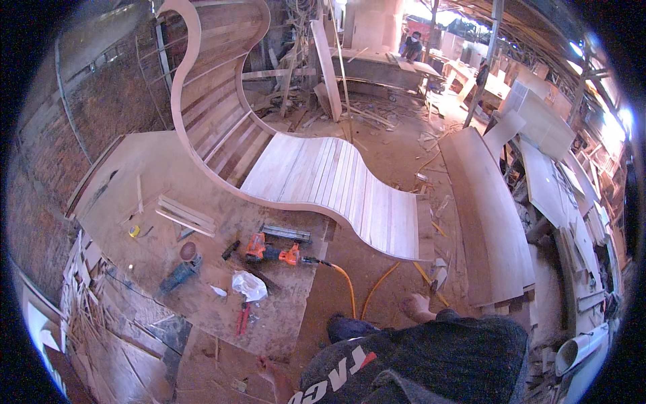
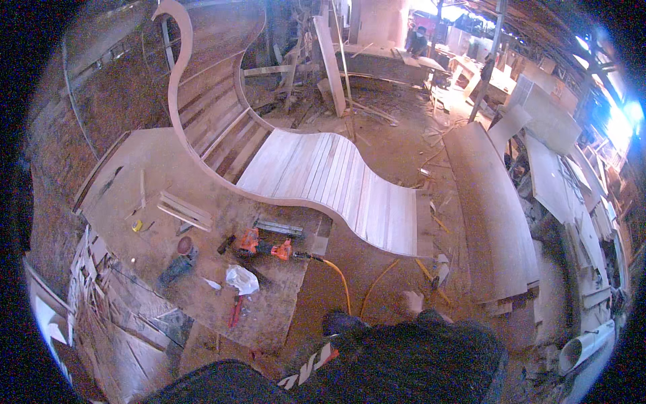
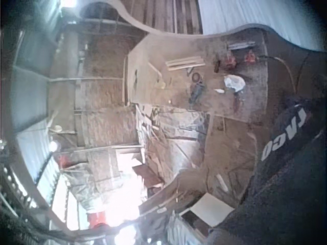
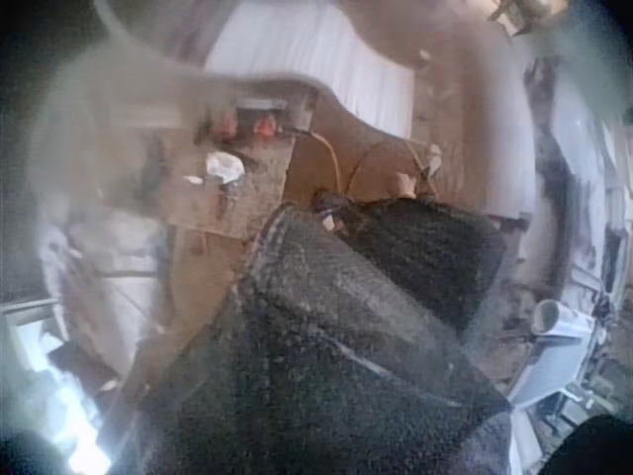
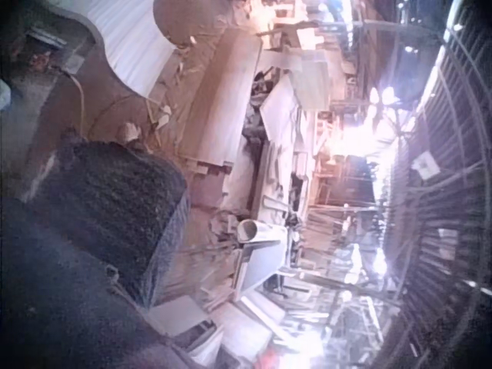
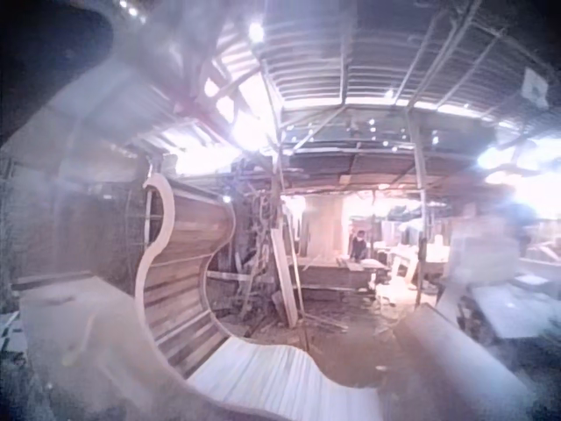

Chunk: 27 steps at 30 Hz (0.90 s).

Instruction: The person builds a large curved wooden structure by gluing and nailing thin wooden strips onto a frame using a pneumatic nail gun and a cloth.

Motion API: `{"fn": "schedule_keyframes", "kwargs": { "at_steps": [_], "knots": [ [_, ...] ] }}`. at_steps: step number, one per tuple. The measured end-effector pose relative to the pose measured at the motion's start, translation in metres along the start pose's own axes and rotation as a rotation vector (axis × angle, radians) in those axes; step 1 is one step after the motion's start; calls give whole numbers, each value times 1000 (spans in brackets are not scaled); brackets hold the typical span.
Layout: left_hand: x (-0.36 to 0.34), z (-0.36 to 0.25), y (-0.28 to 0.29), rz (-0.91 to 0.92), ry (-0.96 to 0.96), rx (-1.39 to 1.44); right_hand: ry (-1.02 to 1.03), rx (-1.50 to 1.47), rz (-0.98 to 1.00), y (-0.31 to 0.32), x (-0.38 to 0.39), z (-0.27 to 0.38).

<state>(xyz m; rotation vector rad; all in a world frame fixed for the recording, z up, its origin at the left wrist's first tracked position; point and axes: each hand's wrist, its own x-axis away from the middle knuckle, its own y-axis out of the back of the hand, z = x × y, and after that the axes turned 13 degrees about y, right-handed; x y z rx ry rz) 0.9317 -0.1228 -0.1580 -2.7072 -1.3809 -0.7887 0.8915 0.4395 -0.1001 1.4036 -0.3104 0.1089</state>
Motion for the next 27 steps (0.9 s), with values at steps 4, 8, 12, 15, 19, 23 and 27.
{"fn": "schedule_keyframes", "kwargs": {
  "at_steps": [4, 8, 12, 15, 19, 23, 27],
  "knots": [
    [-9, 4, 7, 23, -40, -40, -151, -96, 93, -27, 46, -42],
    [-32, 18, 31, -14, -134, -161, -180, -217, 156, -30, 68, -16],
    [-25, 11, 21, 89, -106, -70, -172, -143, 149, -36, 69, -18],
    [-2, -7, 9, 77, -80, -164, -221, -126, 188, -42, 69, -34],
    [28, -28, 7, -9, 73, -219, -212, -67, 247, -21, 87, -17],
    [-2, -20, 27, 106, -15, -38, -187, -175, 230, 8, 97, 10],
    [5, -26, 36, 97, 75, -61, -232, -171, 265, -17, 119, -10]
  ]
}}
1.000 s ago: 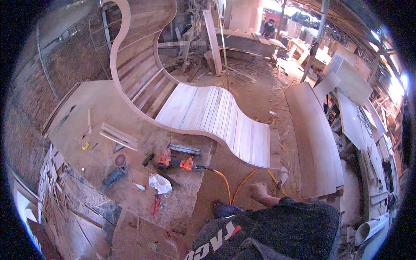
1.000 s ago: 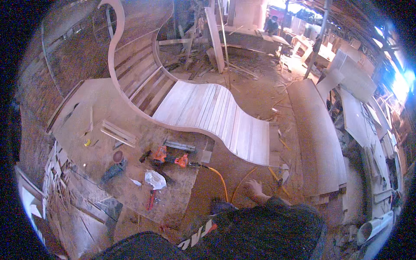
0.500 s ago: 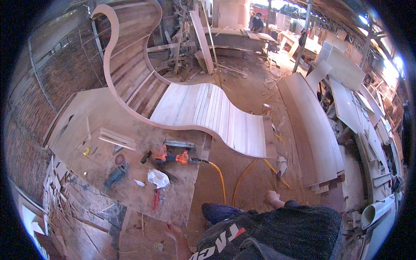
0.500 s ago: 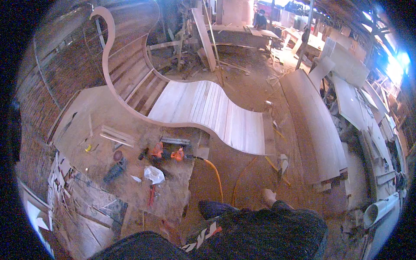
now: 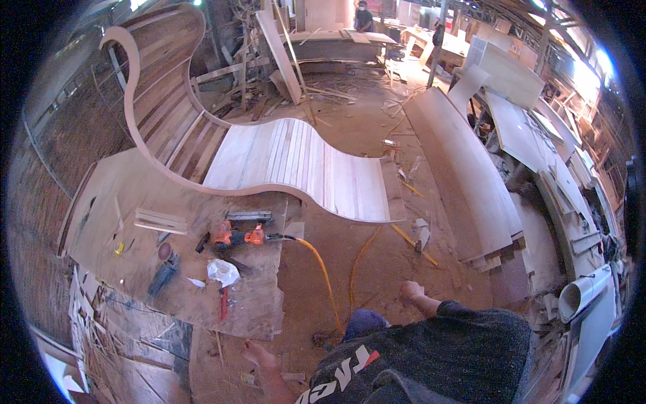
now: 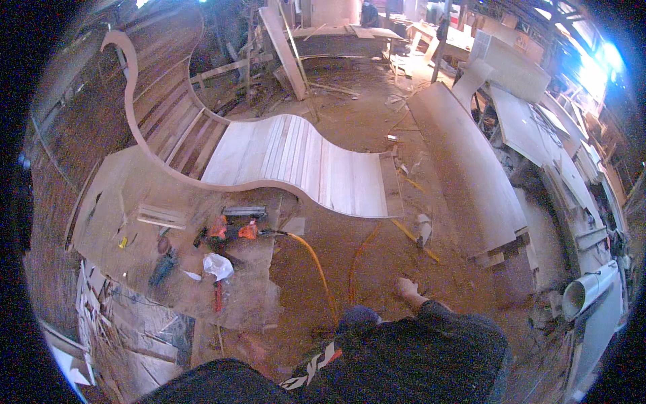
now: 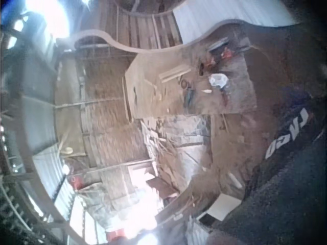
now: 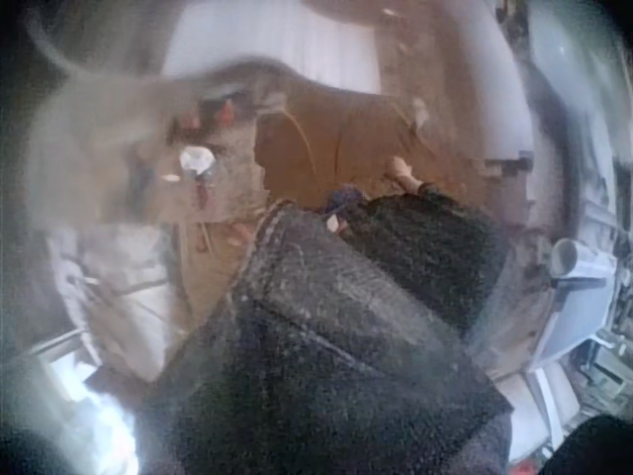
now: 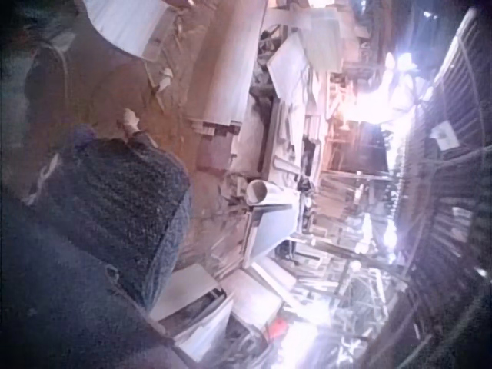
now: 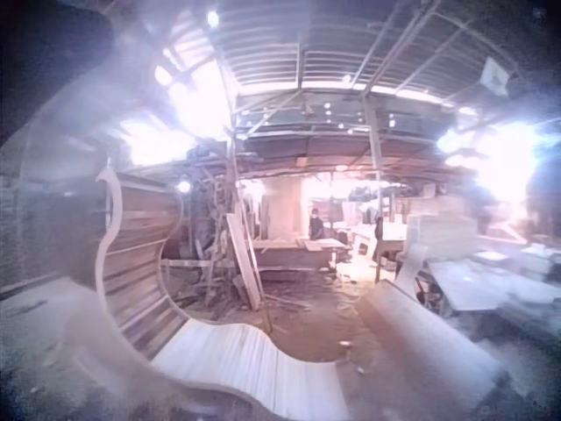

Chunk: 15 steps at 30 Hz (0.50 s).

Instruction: The person builds a large curved wooden structure by gluing and nailing thin wooden strips onto a frame using a pneumatic nail gun and a cloth.

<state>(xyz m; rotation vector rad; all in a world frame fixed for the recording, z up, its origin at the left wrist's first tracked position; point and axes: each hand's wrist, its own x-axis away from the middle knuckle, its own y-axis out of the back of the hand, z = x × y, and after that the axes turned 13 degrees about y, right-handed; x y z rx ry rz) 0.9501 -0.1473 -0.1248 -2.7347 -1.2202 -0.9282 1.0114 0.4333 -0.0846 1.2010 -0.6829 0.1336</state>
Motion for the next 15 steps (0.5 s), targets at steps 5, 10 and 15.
{"fn": "schedule_keyframes", "kwargs": {
  "at_steps": [5, 10, 15],
  "knots": [
    [28, 17, 8, -12, -70, 11, 39, -106, -82, -66, -6, -116],
    [64, 65, 62, -151, -145, -20, 272, 115, 137, -98, 31, -163],
    [127, 132, 55, -41, -26, -133, 21, -104, 84, -125, 113, -266]
  ]
}}
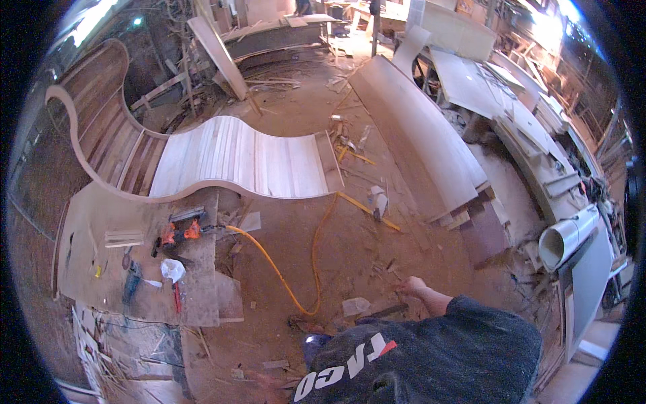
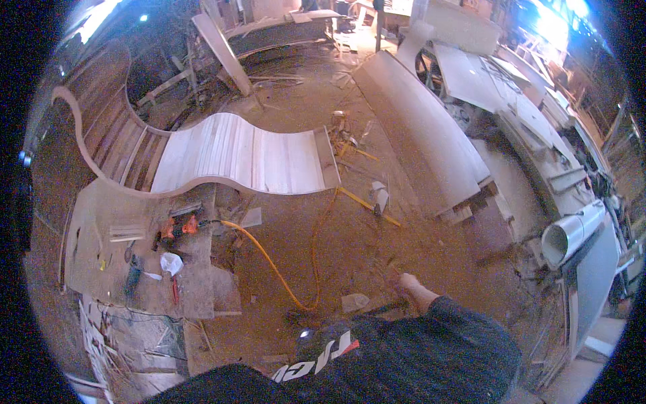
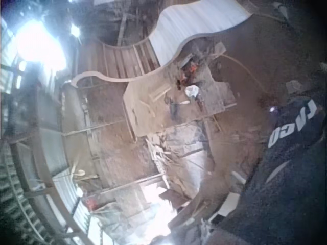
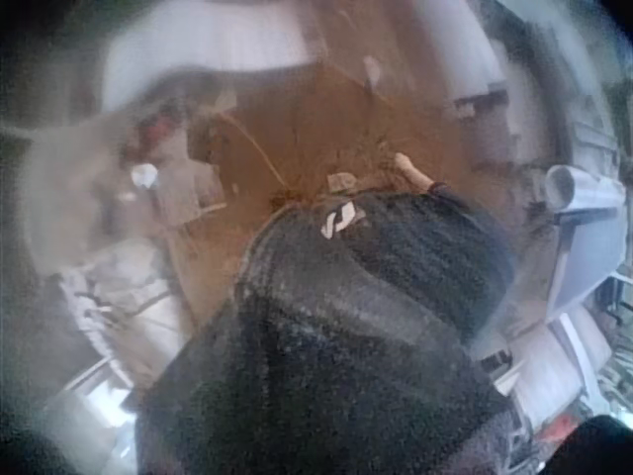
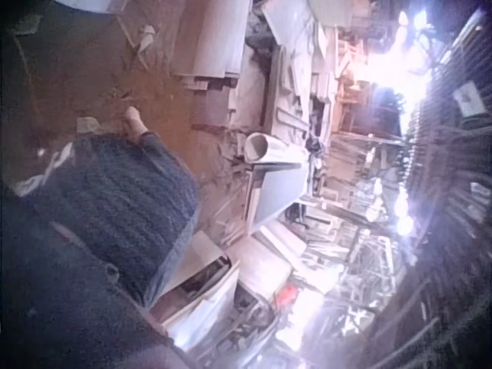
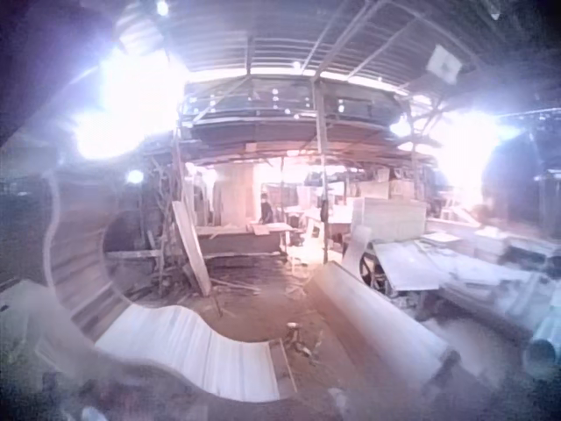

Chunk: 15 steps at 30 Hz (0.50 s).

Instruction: The person builds a large curved wooden structure by gluing and nailing thin wooden strips onto a frame using a pneumatic nail gun and a cloth.

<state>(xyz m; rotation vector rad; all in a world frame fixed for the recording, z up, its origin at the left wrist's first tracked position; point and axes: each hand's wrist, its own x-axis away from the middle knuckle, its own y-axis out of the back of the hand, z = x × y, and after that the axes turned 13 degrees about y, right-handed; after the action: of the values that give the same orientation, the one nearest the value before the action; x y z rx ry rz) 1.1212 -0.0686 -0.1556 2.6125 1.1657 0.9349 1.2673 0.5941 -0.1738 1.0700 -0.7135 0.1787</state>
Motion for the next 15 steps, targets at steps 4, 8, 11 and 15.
{"fn": "schedule_keyframes", "kwargs": {
  "at_steps": [4, 8, 11, 15],
  "knots": [
    [46, 30, -24, 268, 143, -165, -90, 138, 213, -35, 91, -92],
    [64, 28, -60, 584, 154, -304, -403, 160, 14, -74, 178, -148],
    [31, -32, -74, 764, -20, -308, -511, -441, -782, -36, 187, -88],
    [181, -229, -167, 1084, -286, -272, -340, -120, -1567, 125, 293, -34]
  ]
}}
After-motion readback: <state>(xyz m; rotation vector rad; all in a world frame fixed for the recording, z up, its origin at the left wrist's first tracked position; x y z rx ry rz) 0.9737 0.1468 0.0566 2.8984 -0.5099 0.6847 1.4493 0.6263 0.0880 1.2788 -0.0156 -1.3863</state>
